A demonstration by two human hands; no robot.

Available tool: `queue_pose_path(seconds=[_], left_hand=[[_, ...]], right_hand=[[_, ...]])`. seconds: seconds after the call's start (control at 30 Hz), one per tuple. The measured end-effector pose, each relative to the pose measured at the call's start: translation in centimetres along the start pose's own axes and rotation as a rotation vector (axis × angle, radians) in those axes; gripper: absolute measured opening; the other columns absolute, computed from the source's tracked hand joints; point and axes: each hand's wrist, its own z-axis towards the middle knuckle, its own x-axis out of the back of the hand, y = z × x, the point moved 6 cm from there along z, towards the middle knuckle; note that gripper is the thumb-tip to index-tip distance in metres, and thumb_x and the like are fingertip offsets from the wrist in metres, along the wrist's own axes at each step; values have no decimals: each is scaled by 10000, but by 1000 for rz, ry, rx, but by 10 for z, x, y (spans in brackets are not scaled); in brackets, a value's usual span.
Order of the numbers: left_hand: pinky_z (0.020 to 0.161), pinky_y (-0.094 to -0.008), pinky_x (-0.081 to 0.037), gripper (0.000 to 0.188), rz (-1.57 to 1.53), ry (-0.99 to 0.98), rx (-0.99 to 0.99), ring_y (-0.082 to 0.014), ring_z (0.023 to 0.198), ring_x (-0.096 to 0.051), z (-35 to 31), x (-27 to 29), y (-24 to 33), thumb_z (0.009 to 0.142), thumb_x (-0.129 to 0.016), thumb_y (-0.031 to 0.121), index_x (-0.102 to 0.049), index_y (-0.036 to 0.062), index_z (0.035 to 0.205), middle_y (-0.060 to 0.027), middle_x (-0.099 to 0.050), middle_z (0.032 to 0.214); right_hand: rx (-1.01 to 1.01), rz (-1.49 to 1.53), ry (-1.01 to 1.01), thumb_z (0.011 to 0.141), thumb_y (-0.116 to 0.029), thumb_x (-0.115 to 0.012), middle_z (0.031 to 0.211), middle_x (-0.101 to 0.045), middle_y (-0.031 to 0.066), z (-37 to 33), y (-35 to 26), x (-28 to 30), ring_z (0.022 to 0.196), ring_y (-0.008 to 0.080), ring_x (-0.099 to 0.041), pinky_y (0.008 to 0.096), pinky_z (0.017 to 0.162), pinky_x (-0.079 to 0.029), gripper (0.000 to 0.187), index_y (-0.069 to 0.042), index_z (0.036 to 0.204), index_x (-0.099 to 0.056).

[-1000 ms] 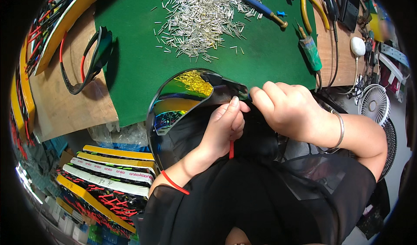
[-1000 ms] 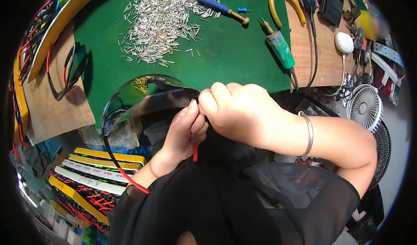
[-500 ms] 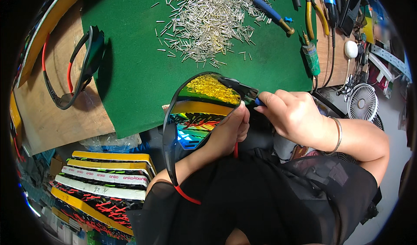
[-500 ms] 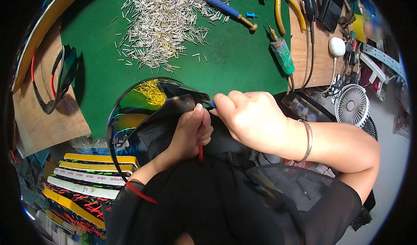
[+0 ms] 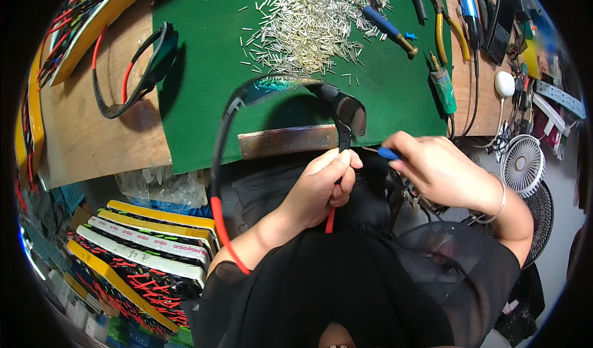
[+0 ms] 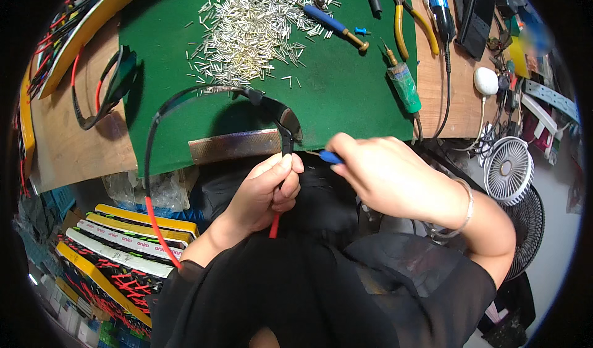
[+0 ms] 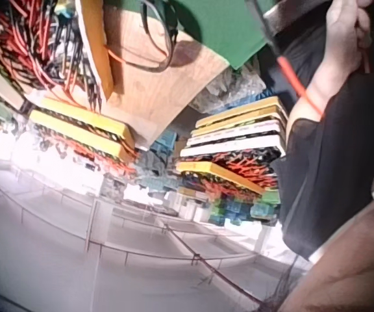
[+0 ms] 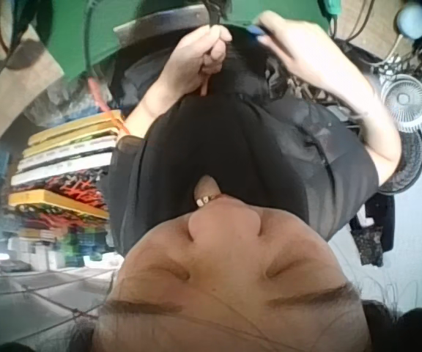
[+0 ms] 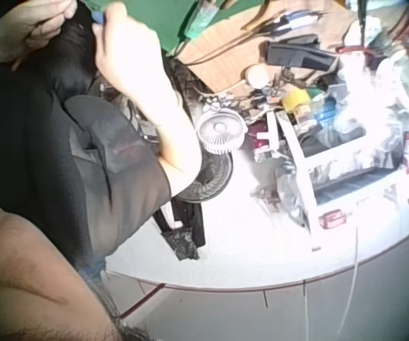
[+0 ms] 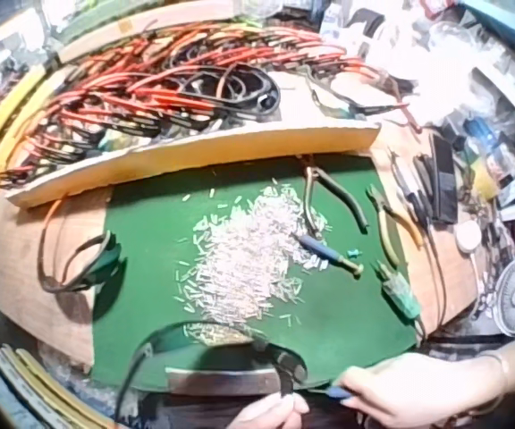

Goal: The person assembles sunglasses by inserting small metal pins into the hinge area of the frames using a blue-handled tool and a soldering iron. The person repeatedly picks up frames, inserts pins, and places the finished frames into a tray.

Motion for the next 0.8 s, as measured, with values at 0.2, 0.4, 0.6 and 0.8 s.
queue_pose_path(seconds=[0.2,0.4,0.6,0.8], left_hand=[[394,-149,-239,199,91,-58,-117,-8,448,-298,-1,-13,20,941,-391,222,-483,47,921,2,-470,643],[382,-155,-210,205,370,51,-102,-13,421,-263,-3,-18,25,944,-375,203,-488,33,958,3,-490,649],[373,-134,-215,143,43,-40,-39,-9,429,-279,0,-14,15,930,-408,196,-438,57,921,6,-476,664],[375,-153,-200,201,266,28,-80,-15,427,-256,-8,-25,25,940,-373,200,-455,23,990,9,-418,629]], right_hand=[[-2,621,290,781,-108,-624,962,-499,51,-4,18,16,726,100,-503,256,609,-417,392,-22,1089,-398],[257,639,605,788,-48,-582,762,-551,36,39,8,20,646,77,-540,231,560,-446,230,1,996,-496],[456,396,666,785,23,-499,818,-532,65,32,-14,21,541,93,-559,254,512,-459,194,-1,977,-515],[255,702,481,817,-53,-528,739,-521,23,34,-7,23,670,99,-525,264,588,-430,144,-15,955,-513]])
